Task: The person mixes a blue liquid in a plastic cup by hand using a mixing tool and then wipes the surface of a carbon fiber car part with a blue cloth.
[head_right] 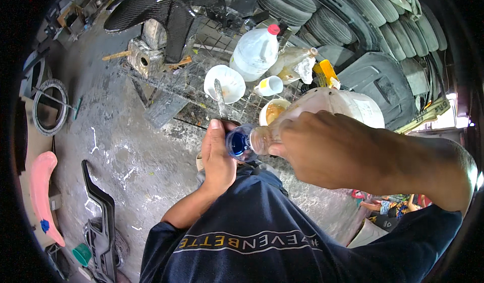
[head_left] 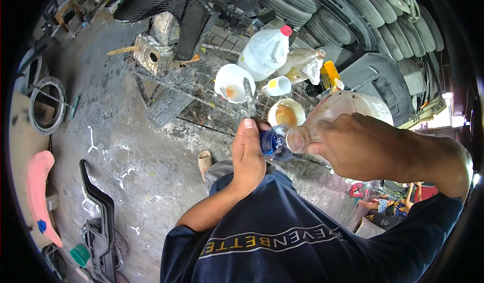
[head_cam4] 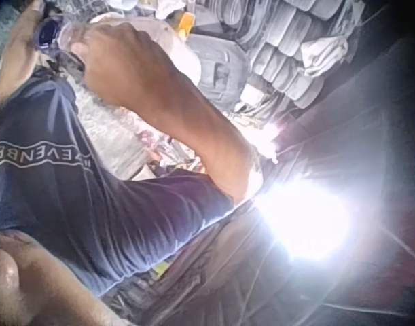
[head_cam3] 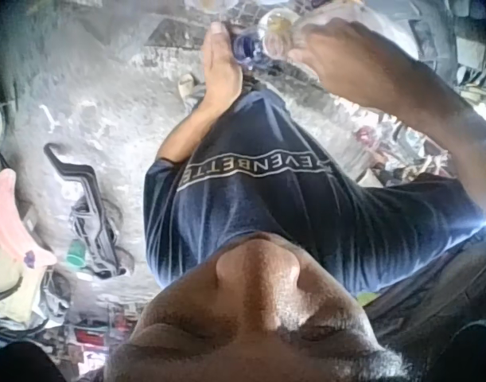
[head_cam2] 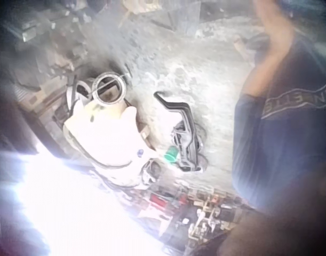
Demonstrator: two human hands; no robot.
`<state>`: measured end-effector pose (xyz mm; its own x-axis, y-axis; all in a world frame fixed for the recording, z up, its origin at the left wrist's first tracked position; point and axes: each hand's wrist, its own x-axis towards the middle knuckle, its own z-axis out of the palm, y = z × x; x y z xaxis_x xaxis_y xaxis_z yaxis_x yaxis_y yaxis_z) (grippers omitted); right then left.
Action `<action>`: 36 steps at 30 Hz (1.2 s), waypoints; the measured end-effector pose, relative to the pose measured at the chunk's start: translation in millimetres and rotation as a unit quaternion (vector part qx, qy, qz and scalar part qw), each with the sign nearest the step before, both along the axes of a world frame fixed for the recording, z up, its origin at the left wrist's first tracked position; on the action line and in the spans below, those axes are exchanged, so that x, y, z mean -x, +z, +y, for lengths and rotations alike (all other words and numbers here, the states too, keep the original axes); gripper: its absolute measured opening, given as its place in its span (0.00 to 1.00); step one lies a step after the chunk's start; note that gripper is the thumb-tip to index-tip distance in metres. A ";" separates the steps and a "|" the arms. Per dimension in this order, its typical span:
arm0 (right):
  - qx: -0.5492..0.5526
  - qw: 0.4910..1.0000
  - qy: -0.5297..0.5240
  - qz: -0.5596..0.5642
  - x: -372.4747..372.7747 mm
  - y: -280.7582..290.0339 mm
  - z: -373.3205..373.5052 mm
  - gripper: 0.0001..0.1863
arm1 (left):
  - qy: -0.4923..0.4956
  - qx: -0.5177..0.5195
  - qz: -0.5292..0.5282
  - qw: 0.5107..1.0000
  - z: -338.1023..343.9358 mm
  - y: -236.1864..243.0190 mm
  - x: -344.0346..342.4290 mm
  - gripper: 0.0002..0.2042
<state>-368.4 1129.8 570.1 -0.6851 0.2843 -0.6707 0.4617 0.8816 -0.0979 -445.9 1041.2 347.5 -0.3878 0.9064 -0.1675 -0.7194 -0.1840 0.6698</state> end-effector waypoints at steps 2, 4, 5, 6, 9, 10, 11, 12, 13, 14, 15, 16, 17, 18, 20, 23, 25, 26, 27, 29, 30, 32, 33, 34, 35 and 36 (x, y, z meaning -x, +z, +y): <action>-0.008 0.999 0.041 0.017 -3.5 0.5 2.6 0.14 | 0.024 -0.028 -0.026 0.999 2.4 2.5 -2.0 0.20; 0.046 0.998 -0.049 0.008 0.0 2.1 2.3 0.16 | 0.022 -0.023 -0.027 0.999 1.8 1.6 -0.5 0.20; 0.045 0.998 -0.053 0.013 -5.0 -0.1 3.6 0.16 | 0.024 -0.015 -0.032 0.999 1.7 1.6 0.0 0.20; 0.040 0.998 -0.012 0.044 -9.9 -4.7 4.7 0.16 | 0.023 -0.009 -0.040 0.999 1.1 7.1 -0.3 0.20; 0.032 0.998 -0.007 0.054 -14.6 -3.9 3.3 0.17 | 0.026 -0.014 -0.033 0.999 2.7 9.1 -2.4 0.20; 0.030 0.998 -0.039 0.029 -13.6 0.0 2.4 0.17 | 0.021 -0.014 -0.031 0.999 2.9 10.1 -3.6 0.20; 0.030 0.998 -0.043 0.032 -16.0 3.9 2.6 0.17 | 0.025 -0.002 -0.044 0.999 3.2 11.3 -4.9 0.20; 0.047 0.997 -0.039 0.052 -18.4 7.3 3.0 0.17 | 0.029 0.010 -0.058 0.998 2.7 11.5 -6.1 0.21; 0.055 0.996 -0.039 0.063 -22.5 7.8 3.8 0.18 | 0.025 0.011 -0.056 0.998 2.3 11.0 -6.3 0.21; 0.063 0.994 -0.040 0.074 -26.9 8.6 4.4 0.18 | 0.025 0.003 -0.046 0.999 1.8 10.2 -5.9 0.21; 0.039 0.995 0.048 0.084 -32.3 6.1 6.5 0.18 | 0.028 -0.004 -0.034 0.999 1.4 9.2 -5.4 0.21; 0.027 0.991 0.092 0.090 -37.0 3.9 7.8 0.19 | 0.026 -0.002 -0.032 0.999 1.3 9.6 -5.5 0.21; 0.015 0.986 0.134 0.095 -41.6 1.6 8.8 0.19 | 0.026 -0.003 -0.026 0.999 1.4 10.8 -5.6 0.21; 0.030 0.987 0.103 0.121 -46.2 0.5 9.0 0.19 | 0.026 -0.006 -0.018 0.999 1.6 12.3 -5.9 0.21; 0.045 0.985 0.071 0.148 -54.9 -2.3 8.2 0.19 | 0.024 -0.004 -0.016 1.000 1.8 13.6 -6.5 0.21; 0.042 0.968 0.006 0.249 -60.9 -2.6 4.7 0.17 | 0.026 -0.001 -0.013 1.000 1.5 16.7 -7.3 0.21; 0.019 0.986 0.025 0.161 -56.7 1.0 2.4 0.16 | 0.023 0.005 -0.010 1.000 0.4 17.1 -9.9 0.21; 0.012 0.991 0.031 0.131 -54.6 2.2 0.4 0.16 | 0.021 0.008 0.001 1.000 0.2 18.0 -11.2 0.22; -0.012 0.995 0.014 0.098 -51.3 1.9 -2.6 0.16 | 0.020 0.011 0.012 1.000 -0.4 18.6 -12.6 0.22; -0.034 0.997 -0.006 0.066 -45.7 5.4 -5.8 0.16 | 0.012 0.000 0.016 1.000 -1.8 20.1 -15.9 0.20; -0.034 0.999 -0.010 0.026 -42.1 9.3 -6.1 0.16 | 0.008 -0.014 0.020 1.000 -3.0 20.2 -16.8 0.19; -0.033 0.999 -0.014 -0.014 -45.3 7.0 -7.6 0.16 | 0.003 -0.009 0.012 1.000 -4.3 18.7 -18.4 0.19; -0.050 0.998 -0.011 0.040 -49.6 2.4 -9.7 0.15 | -0.001 -0.006 0.003 1.000 -4.3 18.4 -19.2 0.19; -0.058 0.996 -0.010 0.068 -52.7 0.0 -10.1 0.15 | -0.002 -0.005 0.004 1.000 -4.6 18.4 -19.9 0.19; -0.066 0.993 -0.008 0.095 -54.4 -2.0 -10.7 0.15 | 0.000 -0.002 0.000 1.000 -5.0 18.5 -20.6 0.19; -0.070 0.997 -0.016 0.042 -51.0 -2.1 -10.6 0.15 | 0.000 0.002 -0.004 1.000 -4.9 18.5 -21.9 0.19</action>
